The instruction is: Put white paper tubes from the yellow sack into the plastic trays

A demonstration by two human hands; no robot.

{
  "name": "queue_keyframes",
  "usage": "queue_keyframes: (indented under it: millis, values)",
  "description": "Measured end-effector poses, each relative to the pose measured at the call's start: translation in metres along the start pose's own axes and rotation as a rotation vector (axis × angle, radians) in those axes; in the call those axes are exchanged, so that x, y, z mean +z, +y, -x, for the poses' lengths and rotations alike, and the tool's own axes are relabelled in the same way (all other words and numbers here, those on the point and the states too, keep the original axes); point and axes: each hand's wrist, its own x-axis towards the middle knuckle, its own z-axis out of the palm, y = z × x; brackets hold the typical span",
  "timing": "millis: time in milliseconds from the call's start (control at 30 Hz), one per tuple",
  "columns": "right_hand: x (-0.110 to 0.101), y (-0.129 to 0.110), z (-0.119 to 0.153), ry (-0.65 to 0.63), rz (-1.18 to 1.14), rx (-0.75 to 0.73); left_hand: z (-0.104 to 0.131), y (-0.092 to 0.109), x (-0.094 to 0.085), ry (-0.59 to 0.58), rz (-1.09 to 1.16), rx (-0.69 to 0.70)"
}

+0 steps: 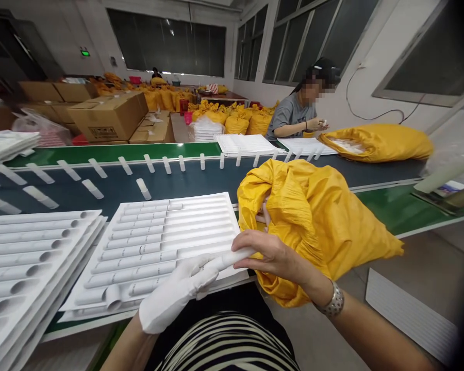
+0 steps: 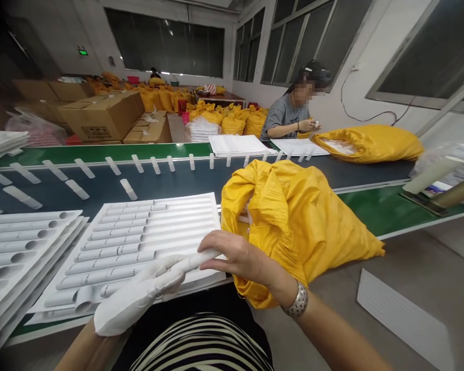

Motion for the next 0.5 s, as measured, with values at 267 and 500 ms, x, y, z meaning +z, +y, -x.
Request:
queue_keyframes:
  millis: [267,500]
  values:
    - [-0.001,-0.003,0.009,-0.177,-0.047,0.262,0.001,-0.008,0.030,0.197,-0.171,0.274]
    - [-0.011,-0.006,0.009,-0.199,-0.045,0.105,-0.002,-0.022,0.021,-0.009,-0.139,0.127]
